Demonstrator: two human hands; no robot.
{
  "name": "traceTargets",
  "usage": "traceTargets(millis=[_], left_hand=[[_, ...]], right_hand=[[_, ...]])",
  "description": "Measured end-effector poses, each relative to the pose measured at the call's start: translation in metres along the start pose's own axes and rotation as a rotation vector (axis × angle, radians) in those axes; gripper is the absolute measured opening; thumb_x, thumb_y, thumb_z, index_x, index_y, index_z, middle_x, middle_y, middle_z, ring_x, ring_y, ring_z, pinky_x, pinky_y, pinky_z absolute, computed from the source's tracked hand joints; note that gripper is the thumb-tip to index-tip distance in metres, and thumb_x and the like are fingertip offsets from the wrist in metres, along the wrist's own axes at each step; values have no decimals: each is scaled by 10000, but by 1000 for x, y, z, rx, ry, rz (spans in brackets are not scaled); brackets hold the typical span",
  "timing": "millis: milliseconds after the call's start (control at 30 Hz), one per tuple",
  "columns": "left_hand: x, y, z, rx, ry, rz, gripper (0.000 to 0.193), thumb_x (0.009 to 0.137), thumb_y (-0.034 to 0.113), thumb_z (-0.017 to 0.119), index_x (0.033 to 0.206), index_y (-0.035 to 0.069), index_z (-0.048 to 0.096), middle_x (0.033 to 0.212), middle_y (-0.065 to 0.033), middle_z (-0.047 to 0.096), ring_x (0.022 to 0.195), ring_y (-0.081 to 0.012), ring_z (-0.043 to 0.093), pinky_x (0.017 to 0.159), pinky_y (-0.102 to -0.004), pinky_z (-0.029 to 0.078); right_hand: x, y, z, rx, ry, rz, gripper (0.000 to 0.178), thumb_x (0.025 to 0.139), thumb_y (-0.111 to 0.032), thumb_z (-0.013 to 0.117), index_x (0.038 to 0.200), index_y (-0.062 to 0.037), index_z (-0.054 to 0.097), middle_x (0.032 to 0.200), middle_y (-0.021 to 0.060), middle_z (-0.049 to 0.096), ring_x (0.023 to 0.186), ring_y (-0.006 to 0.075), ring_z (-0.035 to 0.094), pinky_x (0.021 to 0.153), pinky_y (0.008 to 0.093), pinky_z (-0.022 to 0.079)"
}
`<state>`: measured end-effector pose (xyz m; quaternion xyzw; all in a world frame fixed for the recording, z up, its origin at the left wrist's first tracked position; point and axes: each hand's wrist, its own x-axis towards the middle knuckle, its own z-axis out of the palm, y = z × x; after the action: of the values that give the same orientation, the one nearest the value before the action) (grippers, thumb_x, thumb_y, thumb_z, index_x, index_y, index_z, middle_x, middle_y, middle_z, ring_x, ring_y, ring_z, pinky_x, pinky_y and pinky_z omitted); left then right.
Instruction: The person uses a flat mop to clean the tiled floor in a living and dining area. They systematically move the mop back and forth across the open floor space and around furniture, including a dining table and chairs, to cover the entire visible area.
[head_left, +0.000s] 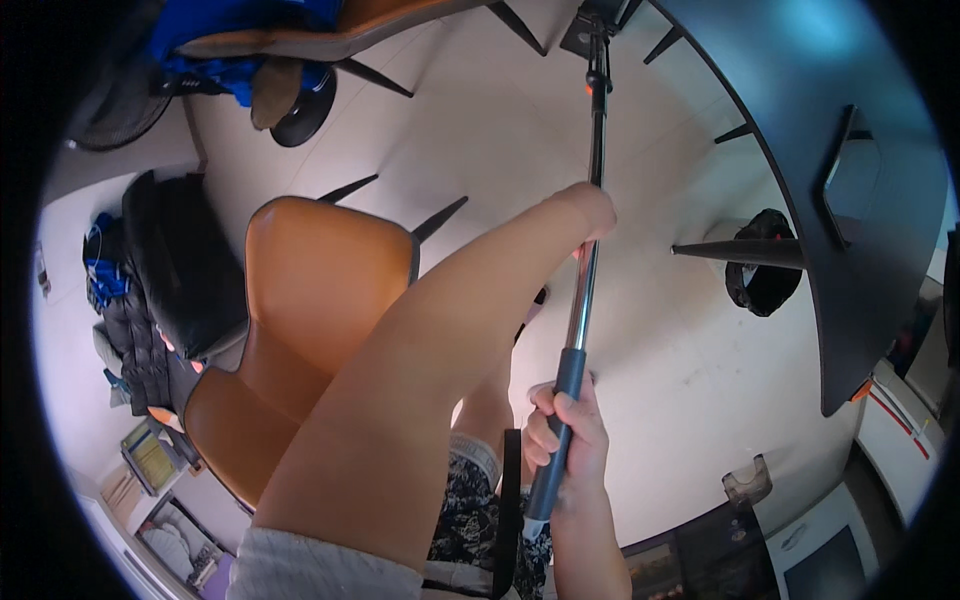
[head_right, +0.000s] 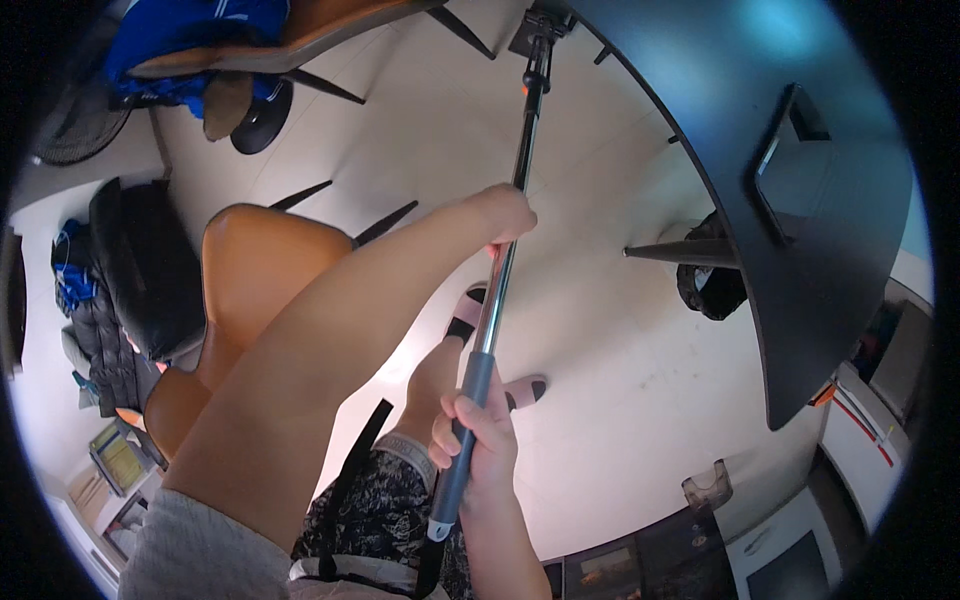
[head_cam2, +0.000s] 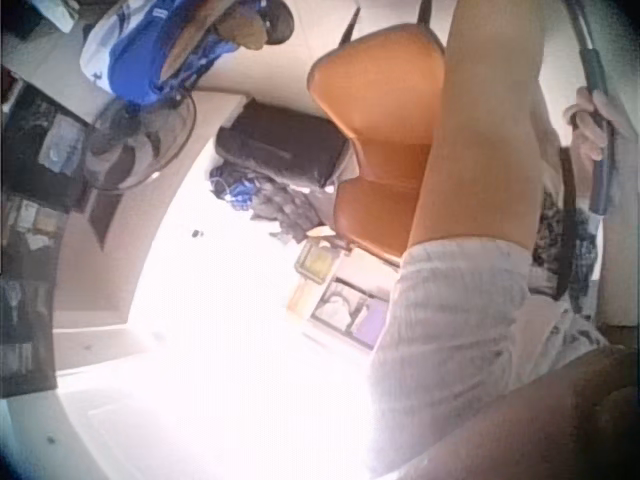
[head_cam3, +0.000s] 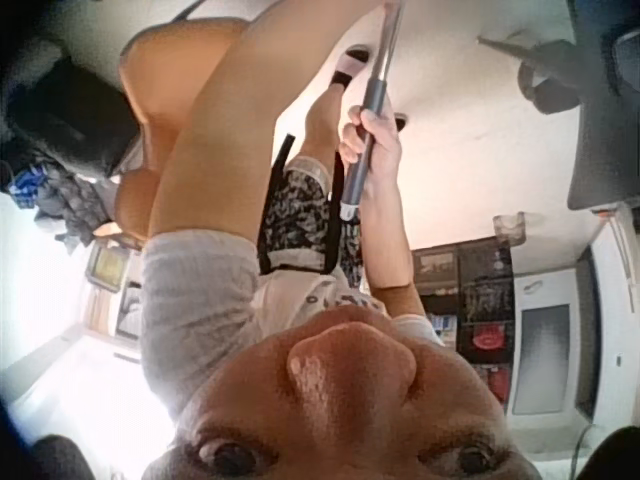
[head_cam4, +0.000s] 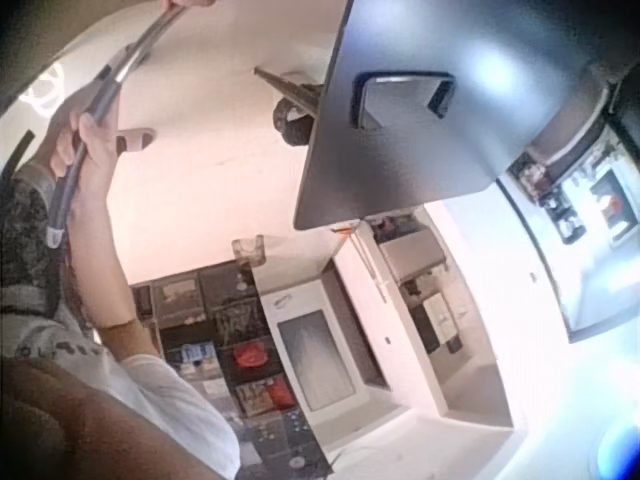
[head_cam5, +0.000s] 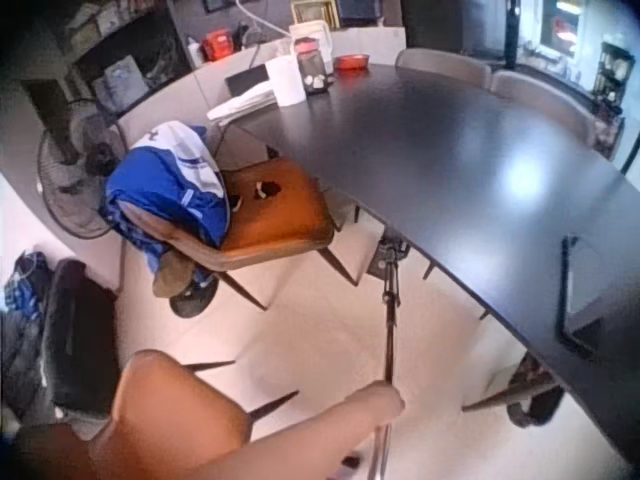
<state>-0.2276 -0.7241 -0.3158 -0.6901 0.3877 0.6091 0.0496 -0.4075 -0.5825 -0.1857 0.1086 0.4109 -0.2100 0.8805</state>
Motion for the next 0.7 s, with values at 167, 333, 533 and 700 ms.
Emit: traceTargets(millis=[167, 333, 533, 700], left_hand=[[-47, 12, 98, -379, 64, -120, 280, 796, 132, 429, 710, -78, 592, 650, -204, 616, 554, -264, 644, 544, -342, 538], [-105, 47, 210, -636, -106, -188, 409, 820, 236, 453, 1007, -126, 409, 706, -218, 616, 584, -285, 647, 540, -379, 527], [-167, 85, 294, -654, -284, -103, 404, 816, 291, 471, 1011, -58, 411, 754, -189, 620, 619, -254, 640, 582, -377, 520], [-120, 80, 289, -658, -117, 77, 416, 807, 311, 460, 989, -63, 449, 794, -202, 626, 780, -344, 628, 735, -430, 484]], right_hand=[[-94, -3, -40, -153, 171, 42, 550, 819, -17, 497, 1325, -135, 317, 746, 91, 470, 417, 123, 431, 344, 230, 362], [-213, -11, -99, -370, 402, 42, 595, 789, -26, 543, 1330, -114, 310, 717, 106, 484, 414, 145, 459, 337, 263, 374], [-309, 12, -111, -609, 632, -44, 740, 813, -83, 565, 1418, -91, 138, 548, 32, 424, 370, 115, 393, 323, 236, 338], [-262, 10, -97, -806, 690, -39, 717, 827, -94, 546, 1419, -90, 141, 518, 12, 400, 366, 114, 387, 332, 232, 349]])
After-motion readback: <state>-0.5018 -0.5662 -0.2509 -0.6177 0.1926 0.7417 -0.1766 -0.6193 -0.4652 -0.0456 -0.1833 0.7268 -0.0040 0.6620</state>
